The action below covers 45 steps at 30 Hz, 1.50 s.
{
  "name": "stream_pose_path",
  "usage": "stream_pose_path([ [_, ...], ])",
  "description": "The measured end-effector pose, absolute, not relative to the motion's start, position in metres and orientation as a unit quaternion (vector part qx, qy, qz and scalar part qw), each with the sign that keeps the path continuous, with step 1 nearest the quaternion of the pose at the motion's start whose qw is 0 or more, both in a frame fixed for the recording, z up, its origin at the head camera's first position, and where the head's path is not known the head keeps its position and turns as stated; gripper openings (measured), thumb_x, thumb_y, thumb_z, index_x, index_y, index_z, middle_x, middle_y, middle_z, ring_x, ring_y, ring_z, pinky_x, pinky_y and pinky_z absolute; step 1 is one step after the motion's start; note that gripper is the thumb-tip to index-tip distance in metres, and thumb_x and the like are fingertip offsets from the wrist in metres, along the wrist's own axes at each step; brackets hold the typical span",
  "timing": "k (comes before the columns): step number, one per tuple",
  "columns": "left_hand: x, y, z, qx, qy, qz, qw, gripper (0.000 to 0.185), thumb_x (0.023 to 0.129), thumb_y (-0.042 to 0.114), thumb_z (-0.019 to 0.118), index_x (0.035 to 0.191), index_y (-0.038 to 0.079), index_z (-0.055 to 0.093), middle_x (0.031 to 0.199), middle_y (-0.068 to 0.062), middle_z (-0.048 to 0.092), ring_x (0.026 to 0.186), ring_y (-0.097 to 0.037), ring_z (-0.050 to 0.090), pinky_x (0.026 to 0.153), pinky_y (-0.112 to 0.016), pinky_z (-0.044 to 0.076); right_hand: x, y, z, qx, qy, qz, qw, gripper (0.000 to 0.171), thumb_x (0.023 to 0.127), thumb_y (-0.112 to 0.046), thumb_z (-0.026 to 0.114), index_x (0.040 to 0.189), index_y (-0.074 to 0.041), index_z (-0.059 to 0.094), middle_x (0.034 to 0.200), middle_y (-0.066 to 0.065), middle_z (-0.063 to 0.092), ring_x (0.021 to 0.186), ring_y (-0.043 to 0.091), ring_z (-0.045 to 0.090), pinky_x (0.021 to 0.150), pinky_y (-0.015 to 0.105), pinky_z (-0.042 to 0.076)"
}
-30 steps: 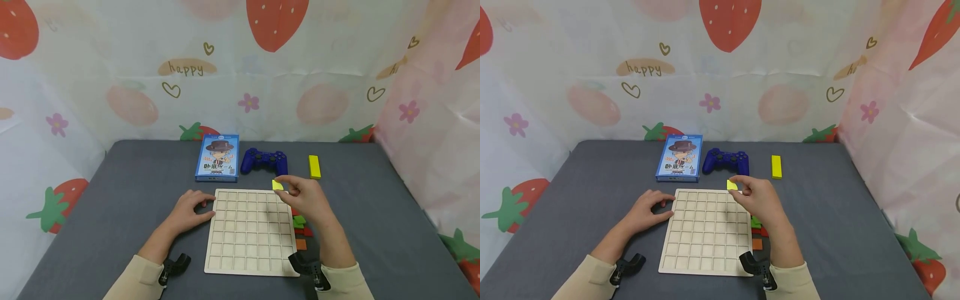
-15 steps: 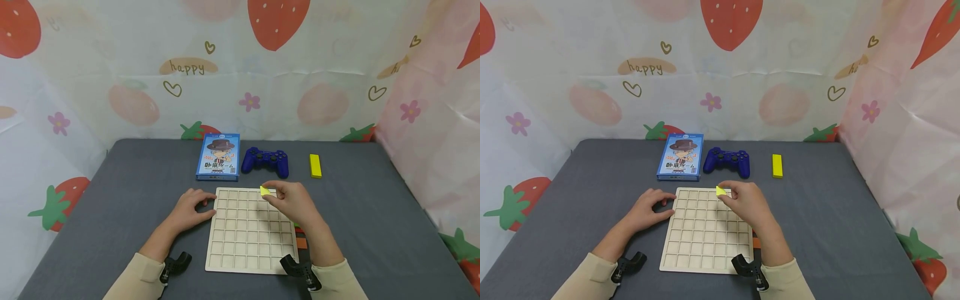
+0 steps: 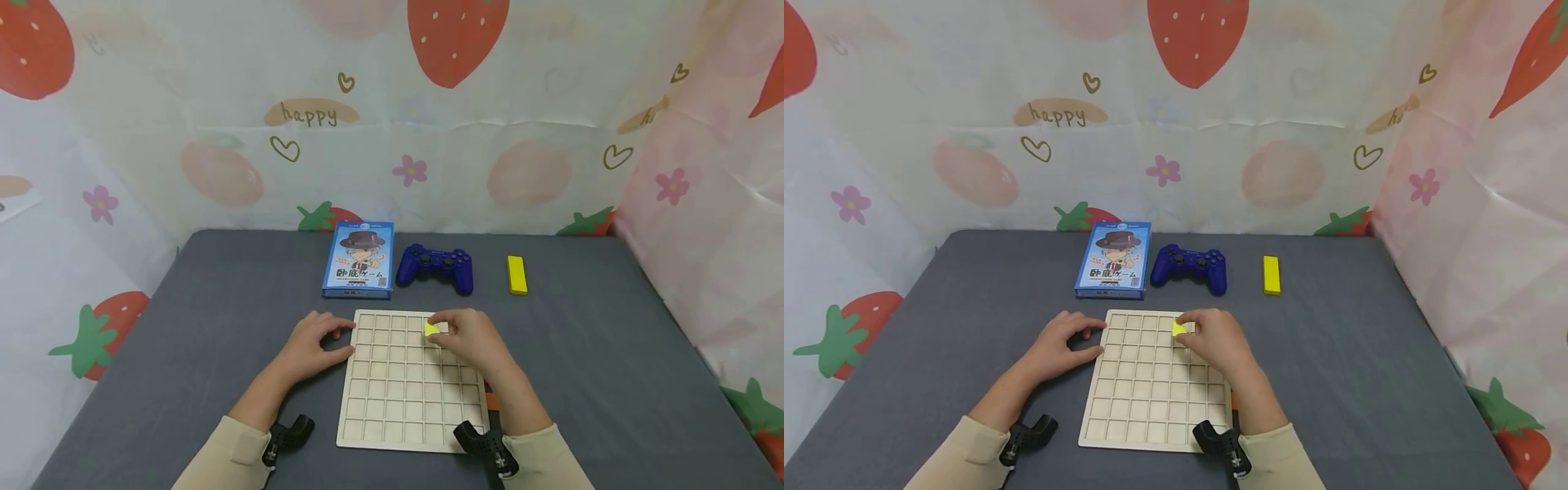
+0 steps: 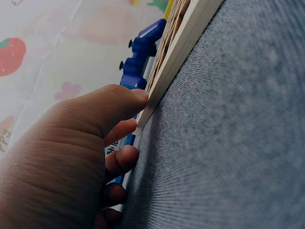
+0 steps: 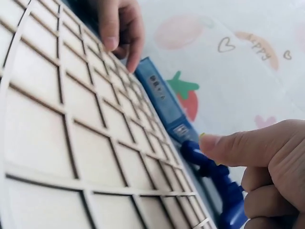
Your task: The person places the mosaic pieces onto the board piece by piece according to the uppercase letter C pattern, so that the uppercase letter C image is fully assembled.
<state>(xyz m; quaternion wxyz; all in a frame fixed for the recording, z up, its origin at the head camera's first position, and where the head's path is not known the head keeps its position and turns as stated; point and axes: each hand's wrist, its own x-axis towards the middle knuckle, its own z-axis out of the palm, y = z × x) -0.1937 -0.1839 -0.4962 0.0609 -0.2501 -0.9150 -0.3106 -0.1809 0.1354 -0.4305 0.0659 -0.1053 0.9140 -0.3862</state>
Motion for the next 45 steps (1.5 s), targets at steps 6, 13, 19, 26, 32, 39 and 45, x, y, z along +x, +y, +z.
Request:
stream_pose_path([
  [6, -0.193, -0.185, -0.497, -0.244, -0.916, -0.312, 0.062, 0.037, 0.086, 0.027, 0.083, 0.119, 0.015, 0.074, 0.087, 0.006, 0.052, 0.08, -0.014, 0.038, 0.077, -0.038, 0.031, -0.185, 0.133, -0.445, -0.065, 0.907, -0.403, 0.099, 0.027, 0.088, -0.017, 0.082, 0.114, -0.01, 0.079, 0.055, -0.001, 0.041, 0.05, 0.013, 0.032, 0.053, 0.03, 0.03],
  [13, -0.194, -0.183, -0.497, -0.24, -0.917, -0.313, 0.056, 0.037, 0.087, 0.028, 0.082, 0.12, 0.015, 0.074, 0.086, 0.007, 0.051, 0.08, -0.014, 0.038, 0.078, -0.039, 0.031, -0.187, 0.133, -0.452, -0.038, 0.911, -0.397, 0.104, 0.027, 0.085, -0.018, 0.084, 0.111, -0.012, 0.08, 0.064, 0.004, 0.054, 0.062, 0.017, 0.046, 0.062, 0.034, 0.041],
  [19, -0.194, -0.183, -0.497, -0.24, -0.918, -0.312, 0.055, 0.036, 0.087, 0.029, 0.082, 0.12, 0.016, 0.074, 0.086, 0.008, 0.05, 0.08, -0.014, 0.038, 0.078, -0.039, 0.031, -0.187, 0.135, -0.455, -0.042, 0.912, -0.396, 0.101, 0.026, 0.084, -0.019, 0.085, 0.11, -0.014, 0.081, 0.067, 0.004, 0.056, 0.062, 0.018, 0.047, 0.061, 0.034, 0.04],
  [26, -0.194, -0.182, -0.497, -0.238, -0.919, -0.309, 0.055, 0.036, 0.087, 0.028, 0.083, 0.12, 0.016, 0.074, 0.086, 0.008, 0.05, 0.08, -0.014, 0.038, 0.078, -0.039, 0.03, -0.188, 0.135, -0.456, -0.047, 0.909, -0.403, 0.097, 0.022, 0.085, -0.019, 0.084, 0.106, -0.014, 0.079, 0.057, 0.001, 0.048, 0.05, 0.014, 0.039, 0.052, 0.031, 0.034],
  [32, -0.194, -0.182, -0.496, -0.24, -0.918, -0.311, 0.056, 0.036, 0.087, 0.028, 0.082, 0.119, 0.015, 0.074, 0.086, 0.007, 0.051, 0.08, -0.014, 0.038, 0.077, -0.038, 0.03, -0.187, 0.133, -0.456, -0.034, 0.91, -0.403, 0.091, 0.02, 0.085, -0.019, 0.084, 0.104, -0.014, 0.08, 0.059, 0.002, 0.05, 0.052, 0.015, 0.041, 0.054, 0.032, 0.036],
  [39, -0.194, -0.182, -0.496, -0.242, -0.917, -0.313, 0.06, 0.035, 0.087, 0.027, 0.083, 0.118, 0.015, 0.074, 0.086, 0.007, 0.052, 0.081, -0.014, 0.039, 0.077, -0.038, 0.031, -0.186, 0.13, -0.457, -0.014, 0.903, -0.418, 0.093, 0.022, 0.084, -0.016, 0.084, 0.105, -0.012, 0.08, 0.062, 0.002, 0.053, 0.055, 0.015, 0.043, 0.056, 0.032, 0.039],
  [45, -0.193, -0.183, -0.495, -0.242, -0.917, -0.313, 0.06, 0.035, 0.087, 0.026, 0.082, 0.118, 0.015, 0.074, 0.087, 0.007, 0.053, 0.08, -0.014, 0.039, 0.077, -0.038, 0.031, -0.185, 0.129, -0.448, -0.013, 0.895, -0.432, 0.112, 0.032, 0.086, -0.02, 0.083, 0.117, -0.012, 0.076, 0.062, 0.002, 0.05, 0.053, 0.016, 0.041, 0.053, 0.032, 0.036],
])
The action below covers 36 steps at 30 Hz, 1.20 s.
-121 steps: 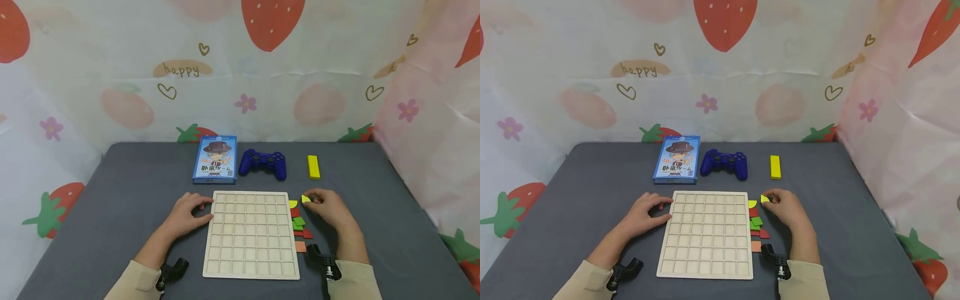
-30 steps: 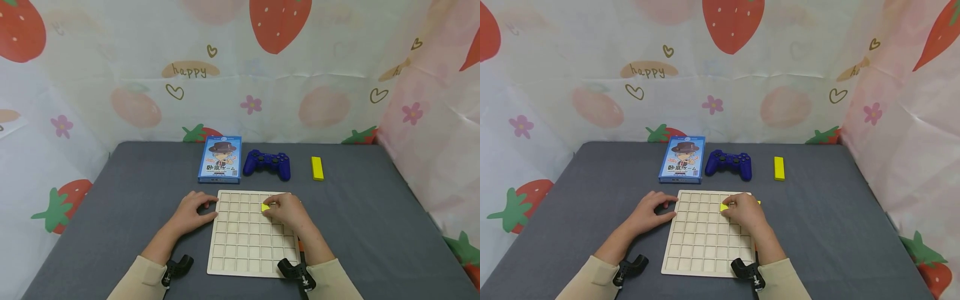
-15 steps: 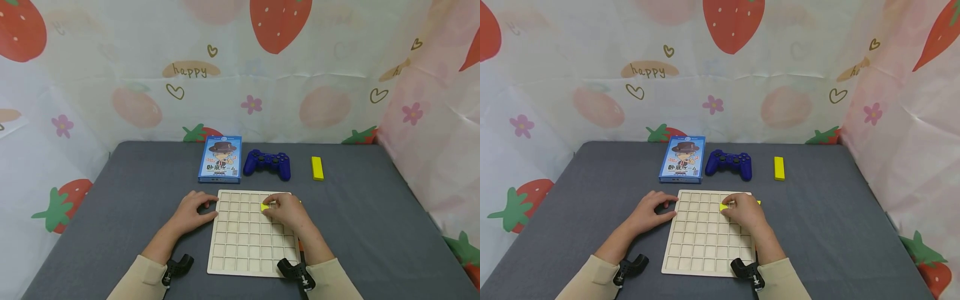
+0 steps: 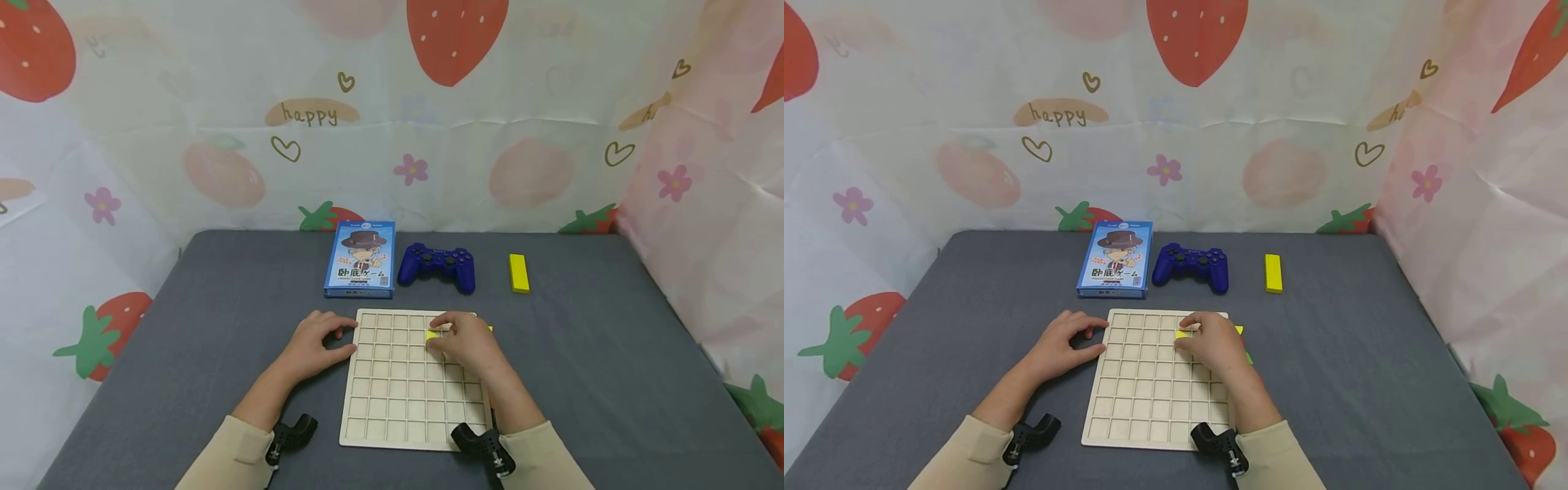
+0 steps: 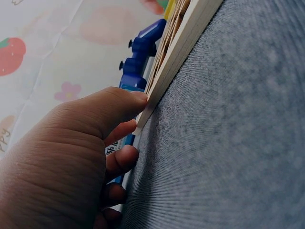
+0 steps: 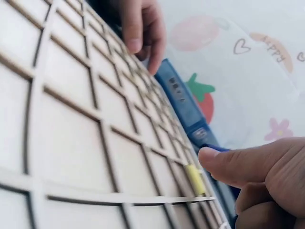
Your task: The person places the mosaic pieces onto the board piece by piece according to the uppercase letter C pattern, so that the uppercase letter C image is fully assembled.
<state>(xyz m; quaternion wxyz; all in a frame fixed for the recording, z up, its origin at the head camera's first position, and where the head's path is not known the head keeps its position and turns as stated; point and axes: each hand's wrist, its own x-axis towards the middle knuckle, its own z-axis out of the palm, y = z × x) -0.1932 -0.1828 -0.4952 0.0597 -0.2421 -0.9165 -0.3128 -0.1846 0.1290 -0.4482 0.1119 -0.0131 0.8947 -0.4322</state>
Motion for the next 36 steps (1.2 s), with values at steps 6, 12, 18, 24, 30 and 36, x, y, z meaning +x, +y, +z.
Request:
stream_pose_path([
  [6, -0.192, -0.181, -0.496, -0.242, -0.916, -0.314, 0.058, 0.034, 0.087, 0.026, 0.082, 0.118, 0.014, 0.074, 0.086, 0.007, 0.052, 0.079, -0.014, 0.038, 0.077, -0.038, 0.03, -0.181, 0.14, -0.431, -0.071, 0.889, -0.444, 0.092, 0.033, 0.097, -0.028, 0.073, 0.126, -0.011, 0.073, 0.059, 0.0, 0.039, 0.047, 0.015, 0.032, 0.048, 0.031, 0.031],
  [12, -0.193, -0.181, -0.498, -0.241, -0.917, -0.313, 0.052, 0.035, 0.087, 0.026, 0.083, 0.119, 0.014, 0.074, 0.086, 0.008, 0.051, 0.079, -0.014, 0.038, 0.077, -0.038, 0.031, -0.177, 0.155, -0.412, -0.084, 0.881, -0.462, 0.063, 0.031, 0.103, -0.035, 0.063, 0.126, -0.016, 0.072, 0.06, 0.0, 0.038, 0.049, 0.017, 0.033, 0.049, 0.032, 0.033],
  [18, -0.193, -0.182, -0.499, -0.24, -0.918, -0.311, 0.05, 0.036, 0.087, 0.026, 0.083, 0.12, 0.015, 0.074, 0.086, 0.007, 0.052, 0.08, -0.014, 0.038, 0.077, -0.038, 0.031, -0.176, 0.175, -0.402, -0.067, 0.874, -0.48, 0.035, 0.036, 0.105, -0.037, 0.059, 0.13, -0.012, 0.069, 0.059, 0.0, 0.038, 0.049, 0.018, 0.034, 0.051, 0.034, 0.035],
  [24, -0.192, -0.181, -0.498, -0.24, -0.918, -0.314, 0.045, 0.036, 0.087, 0.027, 0.082, 0.12, 0.015, 0.074, 0.087, 0.007, 0.052, 0.08, -0.014, 0.039, 0.077, -0.039, 0.031, -0.174, 0.199, -0.396, -0.04, 0.879, -0.474, 0.023, 0.04, 0.104, -0.039, 0.06, 0.13, -0.01, 0.069, 0.06, 0.0, 0.036, 0.051, 0.019, 0.034, 0.051, 0.034, 0.032],
  [30, -0.192, -0.182, -0.498, -0.249, -0.915, -0.312, 0.061, 0.034, 0.087, 0.025, 0.083, 0.118, 0.013, 0.074, 0.086, 0.006, 0.052, 0.079, -0.014, 0.039, 0.075, -0.038, 0.033, -0.179, 0.219, -0.401, -0.033, 0.876, -0.48, 0.027, 0.041, 0.103, -0.036, 0.064, 0.133, -0.008, 0.066, 0.06, -0.001, 0.033, 0.048, 0.018, 0.031, 0.05, 0.034, 0.032],
  [36, -0.195, -0.182, -0.498, -0.25, -0.915, -0.312, 0.064, 0.035, 0.087, 0.026, 0.083, 0.118, 0.013, 0.074, 0.086, 0.006, 0.052, 0.078, -0.015, 0.038, 0.075, -0.038, 0.032, -0.189, 0.236, -0.419, -0.031, 0.871, -0.486, 0.062, 0.039, 0.102, -0.026, 0.066, 0.132, -0.002, 0.063, 0.06, -0.001, 0.032, 0.048, 0.015, 0.027, 0.048, 0.032, 0.028],
])
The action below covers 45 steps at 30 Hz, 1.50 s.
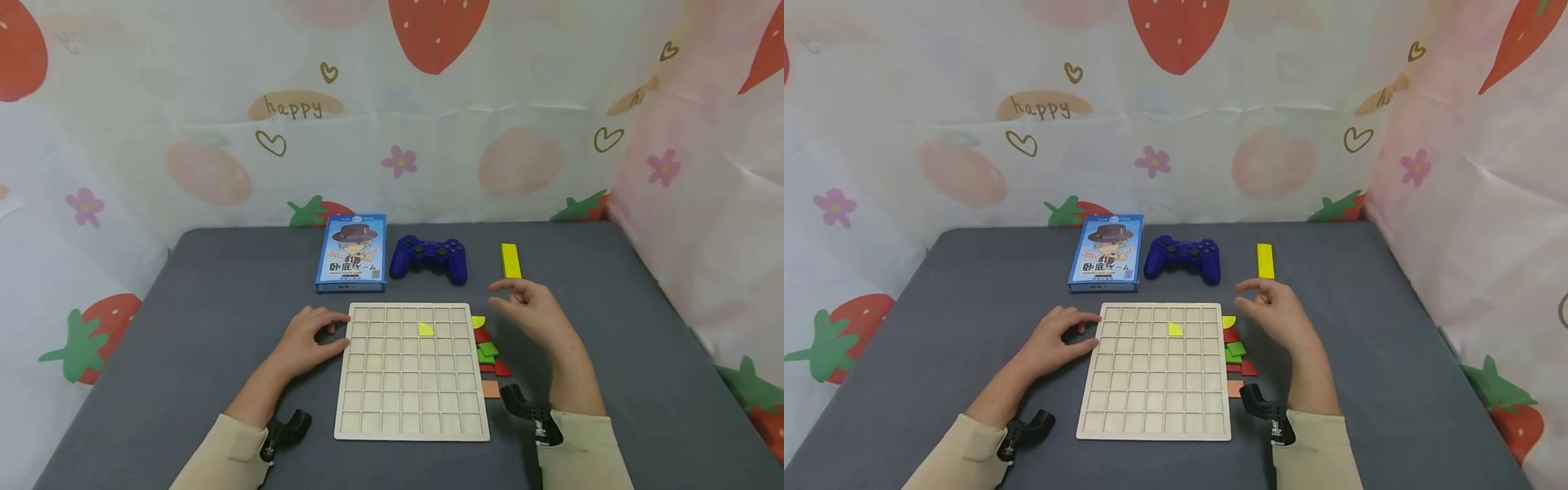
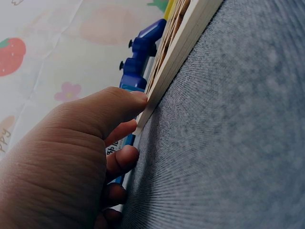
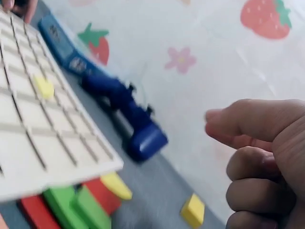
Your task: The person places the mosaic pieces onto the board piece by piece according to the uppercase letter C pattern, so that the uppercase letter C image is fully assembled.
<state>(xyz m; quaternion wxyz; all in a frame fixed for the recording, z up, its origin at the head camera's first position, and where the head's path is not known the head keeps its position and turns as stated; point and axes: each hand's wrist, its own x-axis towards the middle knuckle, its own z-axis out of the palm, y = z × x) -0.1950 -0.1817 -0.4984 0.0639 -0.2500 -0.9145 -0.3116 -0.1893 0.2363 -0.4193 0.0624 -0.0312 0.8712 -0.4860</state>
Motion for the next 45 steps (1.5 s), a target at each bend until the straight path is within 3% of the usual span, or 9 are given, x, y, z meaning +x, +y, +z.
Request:
stream_pose_path([
  [8, -0.194, -0.18, -0.499, -0.254, -0.912, -0.316, 0.069, 0.033, 0.088, 0.024, 0.082, 0.118, 0.012, 0.074, 0.086, 0.006, 0.053, 0.079, -0.014, 0.038, 0.075, -0.038, 0.032, -0.194, 0.252, -0.438, -0.046, 0.865, -0.484, 0.124, 0.036, 0.099, -0.015, 0.066, 0.128, 0.005, 0.061, 0.065, 0.0, 0.042, 0.052, 0.015, 0.034, 0.054, 0.031, 0.033],
  [16, -0.194, -0.183, -0.497, -0.246, -0.915, -0.313, 0.069, 0.033, 0.088, 0.022, 0.082, 0.119, 0.012, 0.074, 0.087, 0.004, 0.054, 0.08, -0.016, 0.039, 0.076, -0.04, 0.032, -0.198, 0.249, -0.452, -0.054, 0.855, -0.473, 0.206, 0.031, 0.093, -0.014, 0.072, 0.12, 0.001, 0.066, 0.075, 0.001, 0.047, 0.06, 0.017, 0.042, 0.056, 0.03, 0.039],
  [28, -0.193, -0.184, -0.5, -0.238, -0.916, -0.318, 0.053, 0.033, 0.089, 0.024, 0.081, 0.12, 0.015, 0.074, 0.087, 0.006, 0.052, 0.08, -0.016, 0.038, 0.077, -0.04, 0.031, -0.195, 0.235, -0.454, 0.002, 0.878, -0.441, 0.189, 0.025, 0.089, -0.012, 0.077, 0.112, -0.004, 0.07, 0.074, 0.002, 0.044, 0.06, 0.019, 0.037, 0.055, 0.033, 0.033],
  [35, -0.196, -0.183, -0.495, -0.249, -0.914, -0.316, 0.057, 0.033, 0.088, 0.024, 0.082, 0.119, 0.014, 0.074, 0.087, 0.005, 0.054, 0.08, -0.016, 0.039, 0.077, -0.039, 0.031, -0.194, 0.237, -0.453, 0.009, 0.881, -0.44, 0.173, 0.029, 0.093, -0.015, 0.074, 0.118, -0.003, 0.068, 0.075, 0.002, 0.044, 0.062, 0.019, 0.042, 0.055, 0.033, 0.039],
  [45, -0.194, -0.184, -0.496, -0.241, -0.917, -0.315, 0.048, 0.033, 0.088, 0.025, 0.082, 0.119, 0.014, 0.074, 0.087, 0.006, 0.052, 0.08, -0.015, 0.039, 0.077, -0.038, 0.031, -0.199, 0.236, -0.452, -0.014, 0.886, -0.425, 0.184, 0.032, 0.091, -0.009, 0.076, 0.119, 0.0, 0.066, 0.07, 0.002, 0.04, 0.061, 0.019, 0.041, 0.057, 0.034, 0.042],
])
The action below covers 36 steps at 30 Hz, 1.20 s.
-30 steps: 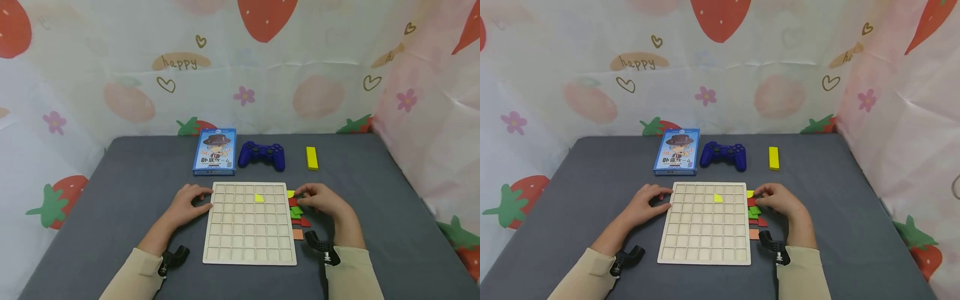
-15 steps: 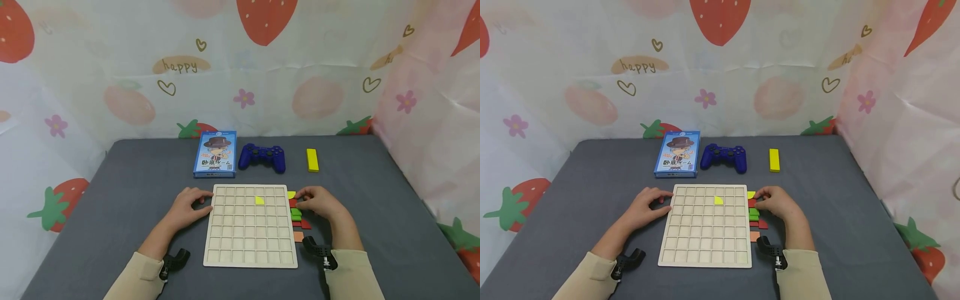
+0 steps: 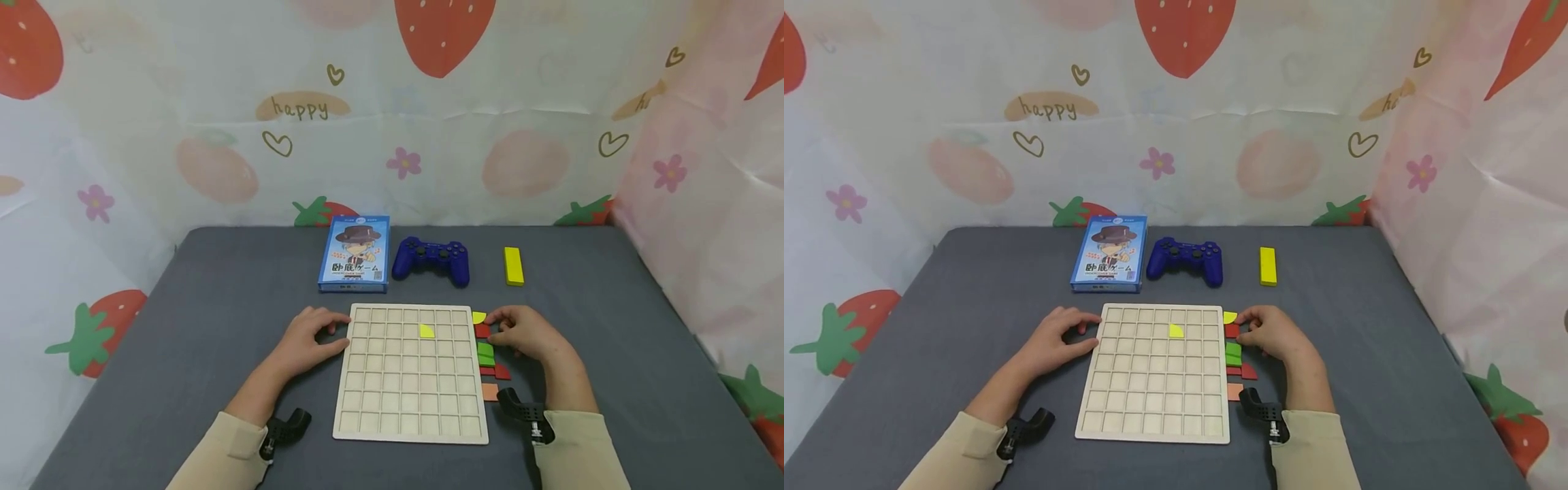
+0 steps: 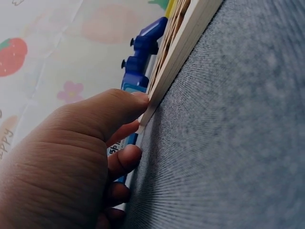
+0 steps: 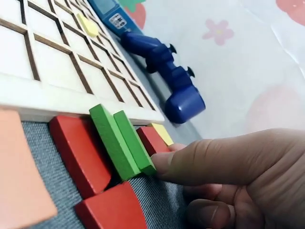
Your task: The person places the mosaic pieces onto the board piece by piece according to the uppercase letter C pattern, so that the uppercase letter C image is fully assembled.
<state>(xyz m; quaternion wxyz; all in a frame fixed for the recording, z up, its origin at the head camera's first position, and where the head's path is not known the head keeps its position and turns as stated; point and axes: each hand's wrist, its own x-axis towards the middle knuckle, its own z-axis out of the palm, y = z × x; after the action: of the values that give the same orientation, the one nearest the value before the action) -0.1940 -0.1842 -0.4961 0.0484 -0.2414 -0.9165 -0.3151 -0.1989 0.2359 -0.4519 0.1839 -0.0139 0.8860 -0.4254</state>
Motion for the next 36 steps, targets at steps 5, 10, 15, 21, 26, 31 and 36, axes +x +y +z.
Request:
stream_pose_path([
  [5, -0.193, -0.184, -0.498, -0.244, -0.914, -0.319, 0.053, 0.033, 0.088, 0.026, 0.082, 0.119, 0.015, 0.074, 0.086, 0.007, 0.052, 0.079, -0.014, 0.038, 0.077, -0.038, 0.031, -0.198, 0.238, -0.45, -0.019, 0.89, -0.416, 0.187, 0.03, 0.092, -0.012, 0.075, 0.118, -0.001, 0.067, 0.073, 0.003, 0.045, 0.062, 0.02, 0.046, 0.058, 0.034, 0.045],
  [10, -0.192, -0.183, -0.499, -0.247, -0.913, -0.321, 0.055, 0.034, 0.088, 0.026, 0.082, 0.119, 0.015, 0.074, 0.086, 0.007, 0.052, 0.08, -0.014, 0.039, 0.077, -0.038, 0.032, -0.194, 0.241, -0.447, -0.025, 0.887, -0.42, 0.189, 0.032, 0.092, -0.013, 0.075, 0.119, 0.002, 0.067, 0.078, 0.004, 0.051, 0.067, 0.021, 0.051, 0.062, 0.035, 0.047],
  [15, -0.192, -0.183, -0.5, -0.251, -0.913, -0.318, 0.056, 0.034, 0.088, 0.026, 0.082, 0.119, 0.015, 0.074, 0.086, 0.007, 0.052, 0.08, -0.014, 0.04, 0.077, -0.037, 0.033, -0.191, 0.244, -0.442, -0.027, 0.882, -0.437, 0.176, 0.035, 0.092, -0.011, 0.071, 0.123, 0.005, 0.065, 0.083, 0.006, 0.053, 0.074, 0.022, 0.053, 0.066, 0.036, 0.049],
  [21, -0.192, -0.183, -0.499, -0.255, -0.912, -0.317, 0.059, 0.033, 0.088, 0.025, 0.082, 0.118, 0.015, 0.074, 0.086, 0.007, 0.052, 0.079, -0.014, 0.039, 0.076, -0.037, 0.032, -0.189, 0.249, -0.432, -0.039, 0.884, -0.446, 0.135, 0.035, 0.094, -0.009, 0.067, 0.125, 0.006, 0.063, 0.082, 0.007, 0.053, 0.068, 0.021, 0.05, 0.06, 0.033, 0.042],
  [26, -0.192, -0.185, -0.499, -0.255, -0.913, -0.314, 0.058, 0.033, 0.087, 0.023, 0.082, 0.119, 0.016, 0.074, 0.086, 0.008, 0.051, 0.08, -0.014, 0.039, 0.077, -0.037, 0.031, -0.189, 0.247, -0.421, -0.032, 0.891, -0.441, 0.105, 0.035, 0.095, -0.01, 0.068, 0.127, 0.004, 0.062, 0.087, 0.008, 0.052, 0.072, 0.022, 0.049, 0.06, 0.033, 0.039],
  [31, -0.192, -0.186, -0.497, -0.264, -0.913, -0.307, 0.053, 0.038, 0.084, 0.018, 0.08, 0.121, 0.015, 0.072, 0.088, 0.006, 0.051, 0.082, -0.014, 0.038, 0.077, -0.038, 0.029, -0.187, 0.242, -0.41, -0.044, 0.894, -0.437, 0.084, 0.036, 0.096, -0.011, 0.066, 0.129, 0.004, 0.062, 0.09, 0.009, 0.053, 0.08, 0.025, 0.05, 0.063, 0.034, 0.04],
  [36, -0.192, -0.188, -0.494, -0.281, -0.911, -0.299, 0.048, 0.046, 0.08, 0.021, 0.08, 0.124, 0.013, 0.07, 0.09, 0.005, 0.051, 0.083, -0.014, 0.037, 0.077, -0.039, 0.028, -0.186, 0.234, -0.402, -0.064, 0.893, -0.44, 0.073, 0.035, 0.097, -0.011, 0.066, 0.129, 0.003, 0.063, 0.09, 0.009, 0.053, 0.081, 0.025, 0.051, 0.065, 0.036, 0.041],
])
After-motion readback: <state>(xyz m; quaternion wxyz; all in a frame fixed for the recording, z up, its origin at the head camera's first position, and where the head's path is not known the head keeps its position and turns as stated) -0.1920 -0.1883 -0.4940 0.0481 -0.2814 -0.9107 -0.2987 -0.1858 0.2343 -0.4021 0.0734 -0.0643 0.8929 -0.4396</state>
